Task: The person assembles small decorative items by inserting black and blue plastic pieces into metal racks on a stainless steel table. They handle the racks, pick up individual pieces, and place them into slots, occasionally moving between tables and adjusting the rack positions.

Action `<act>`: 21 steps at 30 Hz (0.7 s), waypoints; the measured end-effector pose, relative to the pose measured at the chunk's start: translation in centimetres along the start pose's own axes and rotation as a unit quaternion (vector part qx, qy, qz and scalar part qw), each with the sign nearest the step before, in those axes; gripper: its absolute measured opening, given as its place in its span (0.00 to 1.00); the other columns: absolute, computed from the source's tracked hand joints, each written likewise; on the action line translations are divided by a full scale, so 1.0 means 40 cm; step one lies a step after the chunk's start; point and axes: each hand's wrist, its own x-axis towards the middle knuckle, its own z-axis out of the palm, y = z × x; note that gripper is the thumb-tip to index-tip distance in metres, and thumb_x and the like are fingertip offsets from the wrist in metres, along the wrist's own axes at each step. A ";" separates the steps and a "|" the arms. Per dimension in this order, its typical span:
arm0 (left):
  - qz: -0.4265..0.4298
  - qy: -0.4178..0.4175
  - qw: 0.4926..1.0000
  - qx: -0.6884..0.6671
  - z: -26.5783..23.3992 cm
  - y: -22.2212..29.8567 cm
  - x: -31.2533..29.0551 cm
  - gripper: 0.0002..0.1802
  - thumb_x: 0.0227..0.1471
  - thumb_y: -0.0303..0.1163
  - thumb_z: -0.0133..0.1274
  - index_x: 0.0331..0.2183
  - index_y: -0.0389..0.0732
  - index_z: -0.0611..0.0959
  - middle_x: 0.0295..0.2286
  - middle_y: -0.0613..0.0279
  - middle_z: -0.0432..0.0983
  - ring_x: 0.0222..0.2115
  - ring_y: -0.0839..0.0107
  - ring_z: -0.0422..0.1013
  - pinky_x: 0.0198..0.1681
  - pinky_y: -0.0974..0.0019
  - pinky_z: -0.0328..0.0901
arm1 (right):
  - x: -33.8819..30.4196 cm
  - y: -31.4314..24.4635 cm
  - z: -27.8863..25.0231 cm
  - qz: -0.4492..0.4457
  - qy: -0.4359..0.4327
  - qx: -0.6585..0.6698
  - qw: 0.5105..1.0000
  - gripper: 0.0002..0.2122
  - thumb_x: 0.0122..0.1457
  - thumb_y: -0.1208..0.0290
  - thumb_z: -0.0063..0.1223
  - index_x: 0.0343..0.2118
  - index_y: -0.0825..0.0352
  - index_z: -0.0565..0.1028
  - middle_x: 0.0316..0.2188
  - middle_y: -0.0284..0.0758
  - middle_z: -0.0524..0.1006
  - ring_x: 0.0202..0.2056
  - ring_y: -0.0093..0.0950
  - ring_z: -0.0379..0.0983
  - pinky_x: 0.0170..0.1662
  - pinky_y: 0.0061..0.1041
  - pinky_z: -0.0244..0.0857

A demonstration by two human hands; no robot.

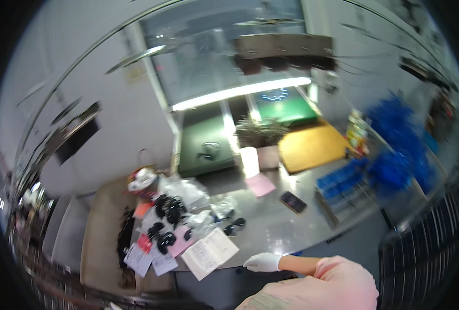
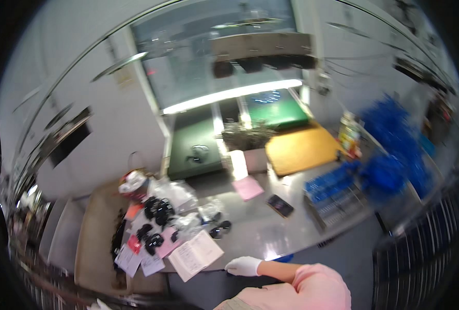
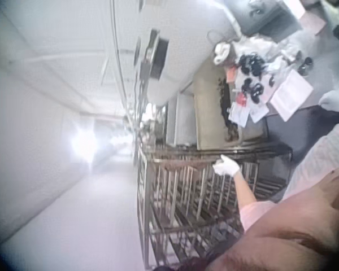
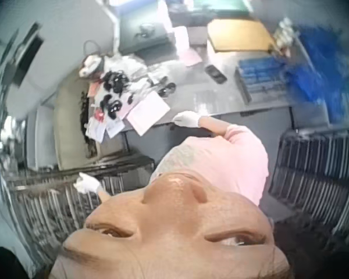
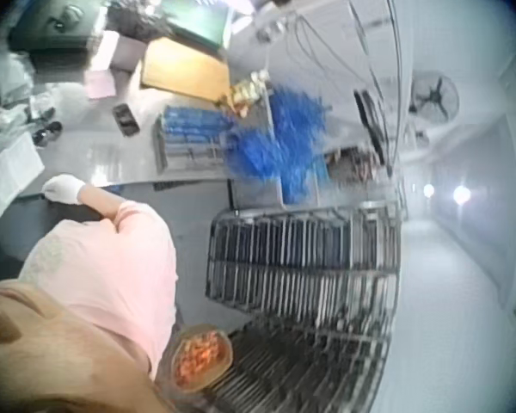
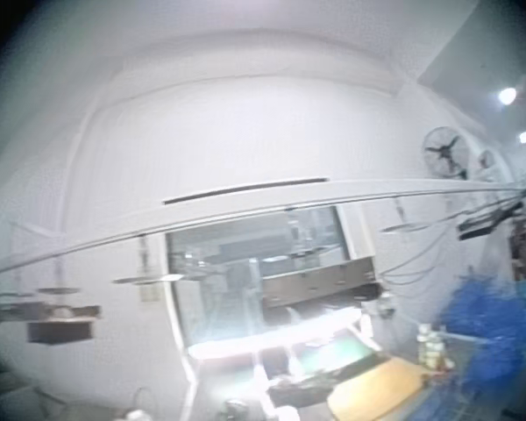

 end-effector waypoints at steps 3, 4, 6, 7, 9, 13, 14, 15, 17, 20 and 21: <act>0.088 0.111 0.987 0.076 0.027 -0.023 0.008 0.41 0.53 0.65 0.55 0.39 0.28 0.79 0.36 0.42 0.74 0.28 0.48 0.72 0.26 0.49 0.67 | -0.060 0.009 -0.015 0.046 0.052 0.003 0.998 0.16 0.66 0.60 0.43 0.47 0.60 0.80 0.45 0.43 0.81 0.47 0.47 0.76 0.52 0.41 0.69; 0.125 0.133 0.981 0.068 0.028 -0.020 0.018 0.45 0.52 0.68 0.54 0.38 0.25 0.78 0.32 0.44 0.75 0.25 0.47 0.71 0.22 0.47 0.65 | -0.070 0.001 -0.013 0.019 0.045 -0.006 0.999 0.16 0.65 0.60 0.43 0.46 0.60 0.80 0.45 0.43 0.81 0.47 0.47 0.76 0.52 0.42 0.69; 0.039 0.003 0.995 -0.091 -0.004 -0.008 0.040 0.34 0.56 0.59 0.54 0.36 0.31 0.81 0.29 0.41 0.77 0.27 0.44 0.74 0.25 0.44 0.67 | -0.076 -0.012 -0.019 -0.001 0.013 -0.042 0.999 0.15 0.64 0.61 0.45 0.45 0.60 0.80 0.44 0.43 0.81 0.46 0.47 0.76 0.51 0.42 0.69; 0.019 -0.068 0.992 -0.108 -0.026 -0.006 0.047 0.27 0.57 0.53 0.55 0.35 0.33 0.82 0.29 0.40 0.78 0.29 0.42 0.75 0.27 0.42 0.69 | -0.068 -0.021 -0.018 -0.023 -0.026 -0.070 0.997 0.15 0.63 0.60 0.45 0.45 0.60 0.80 0.44 0.43 0.81 0.46 0.46 0.76 0.51 0.42 0.69; -0.018 -0.203 0.952 -0.227 -0.063 -0.010 0.048 0.35 0.57 0.35 0.59 0.59 0.25 0.67 0.57 0.36 0.67 0.58 0.48 0.66 0.62 0.50 0.61 | -0.050 -0.046 -0.009 -0.074 -0.021 -0.060 0.995 0.15 0.62 0.60 0.48 0.45 0.61 0.81 0.43 0.43 0.81 0.45 0.46 0.77 0.50 0.42 0.70; 0.189 -0.104 0.938 -0.272 -0.114 -0.114 -0.055 0.23 0.56 0.25 0.55 0.54 0.30 0.76 0.53 0.40 0.72 0.55 0.45 0.68 0.62 0.53 0.60 | -0.036 -0.084 0.027 -0.062 0.004 0.050 0.997 0.15 0.64 0.65 0.49 0.48 0.66 0.79 0.44 0.46 0.81 0.45 0.44 0.78 0.51 0.36 0.71; 0.143 -0.131 0.939 -0.283 -0.120 -0.157 -0.100 0.21 0.57 0.26 0.54 0.52 0.31 0.78 0.52 0.41 0.73 0.54 0.45 0.68 0.60 0.52 0.61 | -0.045 -0.088 0.032 -0.019 -0.018 0.033 0.999 0.15 0.64 0.66 0.50 0.49 0.67 0.79 0.45 0.46 0.80 0.46 0.43 0.77 0.51 0.36 0.70; 0.109 -0.126 0.945 -0.281 -0.121 -0.200 -0.155 0.19 0.57 0.27 0.55 0.50 0.36 0.80 0.45 0.46 0.79 0.48 0.48 0.73 0.55 0.52 0.66 | -0.047 -0.094 0.045 -0.068 0.012 0.044 0.997 0.14 0.64 0.67 0.51 0.48 0.66 0.79 0.44 0.46 0.80 0.46 0.43 0.77 0.51 0.36 0.70; -0.011 -0.253 0.924 -0.285 -0.126 -0.298 -0.266 0.18 0.58 0.32 0.56 0.50 0.42 0.81 0.39 0.51 0.82 0.42 0.51 0.77 0.49 0.52 0.69 | -0.057 -0.103 0.061 -0.077 -0.001 0.050 0.996 0.12 0.63 0.70 0.52 0.46 0.66 0.80 0.39 0.45 0.81 0.42 0.43 0.78 0.48 0.35 0.71; -0.017 -0.529 0.829 -0.180 -0.121 -0.414 -0.395 0.21 0.57 0.40 0.56 0.51 0.45 0.81 0.41 0.52 0.82 0.43 0.52 0.78 0.50 0.55 0.70 | -0.061 -0.123 0.081 -0.036 -0.060 0.025 0.997 0.12 0.61 0.69 0.54 0.45 0.65 0.81 0.39 0.43 0.81 0.42 0.43 0.78 0.47 0.35 0.71; -0.004 -0.646 0.756 -0.111 -0.105 -0.429 -0.421 0.24 0.57 0.42 0.56 0.53 0.44 0.80 0.45 0.51 0.81 0.47 0.52 0.76 0.53 0.57 0.69 | -0.057 -0.130 0.084 0.013 -0.088 0.002 0.996 0.12 0.61 0.69 0.54 0.45 0.65 0.81 0.40 0.43 0.81 0.42 0.43 0.78 0.47 0.35 0.71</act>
